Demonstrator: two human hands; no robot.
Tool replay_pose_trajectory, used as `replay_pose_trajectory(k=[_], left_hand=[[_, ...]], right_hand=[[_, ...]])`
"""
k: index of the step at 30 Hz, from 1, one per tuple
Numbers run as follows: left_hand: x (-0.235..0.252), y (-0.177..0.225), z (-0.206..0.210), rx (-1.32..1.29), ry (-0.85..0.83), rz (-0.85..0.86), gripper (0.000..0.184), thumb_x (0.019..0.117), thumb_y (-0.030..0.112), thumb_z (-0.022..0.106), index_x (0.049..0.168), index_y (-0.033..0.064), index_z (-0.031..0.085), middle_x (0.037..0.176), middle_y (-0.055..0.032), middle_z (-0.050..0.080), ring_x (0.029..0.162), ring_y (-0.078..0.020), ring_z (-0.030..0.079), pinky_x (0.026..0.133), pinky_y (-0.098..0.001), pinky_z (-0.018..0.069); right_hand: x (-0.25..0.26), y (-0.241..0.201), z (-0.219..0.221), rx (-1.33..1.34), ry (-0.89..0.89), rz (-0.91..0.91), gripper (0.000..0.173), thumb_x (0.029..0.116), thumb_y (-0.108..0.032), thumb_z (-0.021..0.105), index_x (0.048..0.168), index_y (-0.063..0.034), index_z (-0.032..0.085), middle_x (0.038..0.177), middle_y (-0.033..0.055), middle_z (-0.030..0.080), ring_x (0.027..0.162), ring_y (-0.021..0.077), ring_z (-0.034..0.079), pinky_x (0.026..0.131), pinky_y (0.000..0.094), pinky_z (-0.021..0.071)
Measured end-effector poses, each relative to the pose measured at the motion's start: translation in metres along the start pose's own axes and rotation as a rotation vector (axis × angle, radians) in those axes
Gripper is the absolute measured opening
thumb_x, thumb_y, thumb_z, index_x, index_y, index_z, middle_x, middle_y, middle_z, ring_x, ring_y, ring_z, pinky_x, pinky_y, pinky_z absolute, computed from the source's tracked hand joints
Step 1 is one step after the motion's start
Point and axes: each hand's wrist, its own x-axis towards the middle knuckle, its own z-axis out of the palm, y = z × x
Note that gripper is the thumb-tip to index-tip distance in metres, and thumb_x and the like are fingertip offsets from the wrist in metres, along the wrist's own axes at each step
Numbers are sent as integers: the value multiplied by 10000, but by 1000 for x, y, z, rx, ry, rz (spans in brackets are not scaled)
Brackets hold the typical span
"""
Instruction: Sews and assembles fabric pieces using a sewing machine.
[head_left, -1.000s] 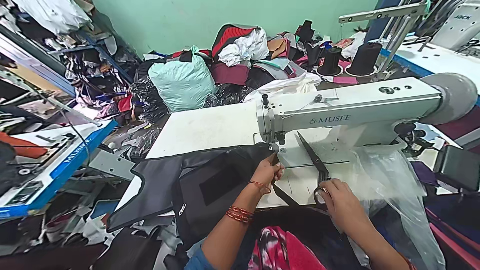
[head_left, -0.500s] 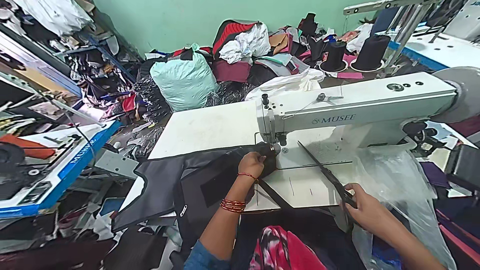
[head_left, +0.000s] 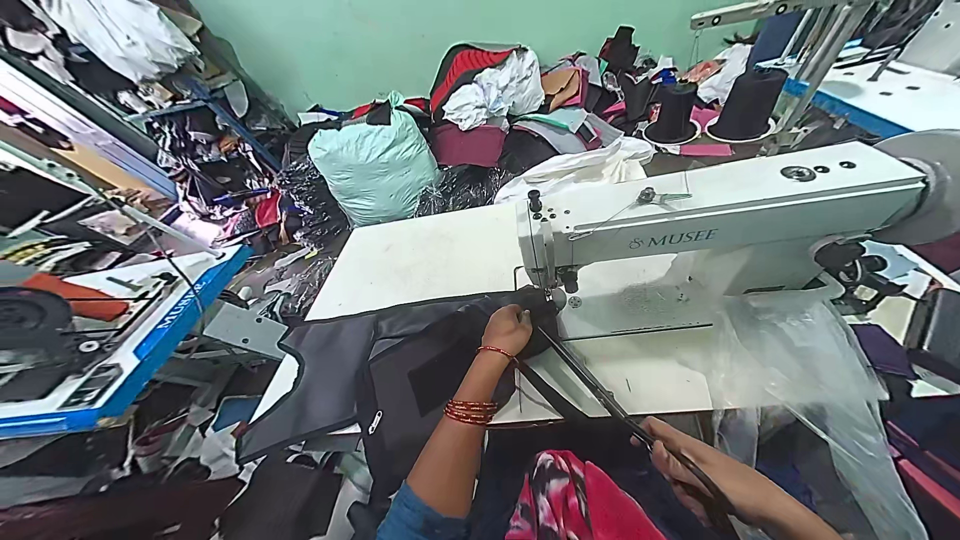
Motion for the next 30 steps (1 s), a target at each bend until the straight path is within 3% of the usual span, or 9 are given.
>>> replay_pose_trajectory(k=[16,18,19,22,23,25,27,28,30], left_hand=[[-14,-3,3,-28,55,102,376,1104,239,426,1214,-41,652,1202,-230,666,1165,-324,637,1053,-500,461],[-38,-8,-3,-88,61,235,374,1099,223,440,1184,-62,668,1118,-229,686,1050,-302,662,984,-464,494],[-52,-17,-5,-127,33,325,356,1087,213,454,1111,-61,681,993,-190,675,885,-250,641,855,-422,512],[-99,-61,-12,-83,-292,397,323,1069,210,488,983,-38,676,758,-101,604,646,-168,561,655,-369,499],[-112,-77,-12,15,-423,336,329,1073,200,487,988,-52,682,773,-144,633,672,-229,602,683,-431,523],[-127,-100,-4,245,-588,93,347,1092,200,473,1094,-74,687,978,-264,687,938,-398,667,900,-577,503],[-136,-111,8,375,-628,-76,374,1094,240,476,1286,-16,670,1252,-263,675,1234,-412,621,1094,-588,427],[-140,-109,9,372,-617,-65,392,1095,270,483,1332,11,656,1291,-244,667,1266,-392,610,1118,-570,417],[-146,-92,5,257,-508,105,377,1088,283,502,1251,15,710,1170,-222,716,1135,-362,676,1043,-547,479]], right_hand=[[24,-5,14,102,99,-59,584,843,-623,697,1155,-159,528,630,-71,484,424,47,472,419,208,452],[10,-3,7,92,112,-92,664,794,-710,705,1156,-176,550,628,-91,491,418,30,468,403,199,447],[1,-3,2,84,127,-103,679,780,-722,713,1162,-182,560,635,-101,499,420,21,463,398,192,440],[-26,-4,-17,19,236,-121,656,780,-679,736,1172,-179,573,658,-110,538,424,9,467,393,187,433],[-31,-6,-22,-25,307,-112,612,804,-629,728,1170,-162,579,657,-99,552,421,19,476,393,200,441],[-32,-14,-33,-154,477,-54,505,873,-466,724,1186,-93,587,666,-41,556,435,70,496,413,247,456],[-22,-27,-42,-386,625,47,475,939,-378,741,1220,-25,591,735,47,559,535,155,543,512,344,495],[-14,-34,-46,-507,687,97,504,935,-394,753,1225,-12,599,780,95,597,624,217,586,599,424,518],[1,-48,-50,-670,774,179,565,932,-420,751,1262,13,601,935,207,666,867,370,650,795,588,506]])
